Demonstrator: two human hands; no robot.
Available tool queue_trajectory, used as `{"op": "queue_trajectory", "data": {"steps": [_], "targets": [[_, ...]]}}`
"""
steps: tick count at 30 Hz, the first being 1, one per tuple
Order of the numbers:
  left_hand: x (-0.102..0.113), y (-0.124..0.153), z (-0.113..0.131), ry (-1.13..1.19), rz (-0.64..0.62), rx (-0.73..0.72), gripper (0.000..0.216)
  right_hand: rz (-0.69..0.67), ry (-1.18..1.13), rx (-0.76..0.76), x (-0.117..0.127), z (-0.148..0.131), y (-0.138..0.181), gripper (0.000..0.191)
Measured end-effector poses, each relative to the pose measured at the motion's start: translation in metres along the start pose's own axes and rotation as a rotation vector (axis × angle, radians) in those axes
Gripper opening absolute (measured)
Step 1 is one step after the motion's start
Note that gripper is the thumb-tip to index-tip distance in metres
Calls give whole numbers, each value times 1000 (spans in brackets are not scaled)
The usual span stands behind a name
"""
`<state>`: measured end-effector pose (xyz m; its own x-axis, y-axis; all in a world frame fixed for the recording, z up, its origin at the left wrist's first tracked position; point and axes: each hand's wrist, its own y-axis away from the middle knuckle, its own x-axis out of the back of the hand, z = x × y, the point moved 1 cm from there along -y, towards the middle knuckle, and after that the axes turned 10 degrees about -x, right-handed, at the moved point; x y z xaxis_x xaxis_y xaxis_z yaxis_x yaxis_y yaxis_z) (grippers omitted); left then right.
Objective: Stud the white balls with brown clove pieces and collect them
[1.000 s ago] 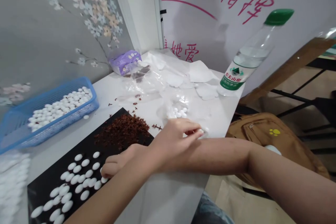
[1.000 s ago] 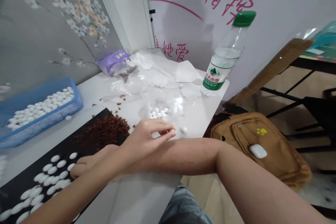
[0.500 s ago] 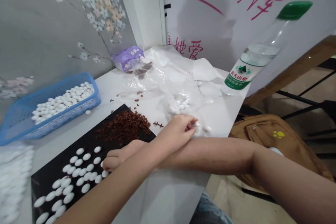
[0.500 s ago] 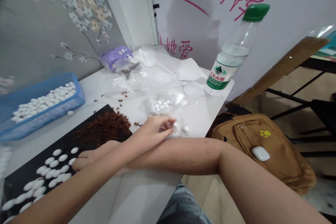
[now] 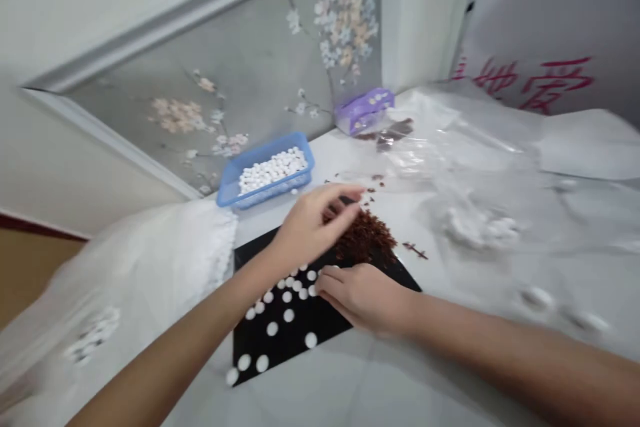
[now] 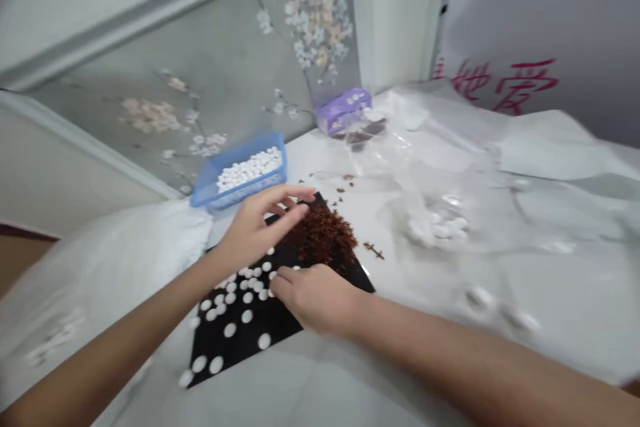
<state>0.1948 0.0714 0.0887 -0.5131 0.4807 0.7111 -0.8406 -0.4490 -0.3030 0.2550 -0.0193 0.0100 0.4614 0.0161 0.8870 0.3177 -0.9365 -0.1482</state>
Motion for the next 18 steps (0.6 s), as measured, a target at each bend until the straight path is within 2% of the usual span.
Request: {"op": "queue_trajectory", "data": {"steps": [4, 7, 10, 13, 18], "targets": [[79, 40, -62, -243, 245, 330, 29, -1, -29, 59, -9, 4, 10, 16], [106, 64, -93, -324, 301, 427, 32, 2, -63, 50, -10, 2, 10, 16], [98, 66, -107, -376, 253, 469, 24, 7, -112, 32, -7, 0, 8, 18], [67, 46, -111, -425, 209, 493, 19, 23, -157, 13, -4, -1, 8, 18], [25, 11, -118, -523, 254, 519, 24, 37, -140, 18, -5, 0, 8, 17]]}}
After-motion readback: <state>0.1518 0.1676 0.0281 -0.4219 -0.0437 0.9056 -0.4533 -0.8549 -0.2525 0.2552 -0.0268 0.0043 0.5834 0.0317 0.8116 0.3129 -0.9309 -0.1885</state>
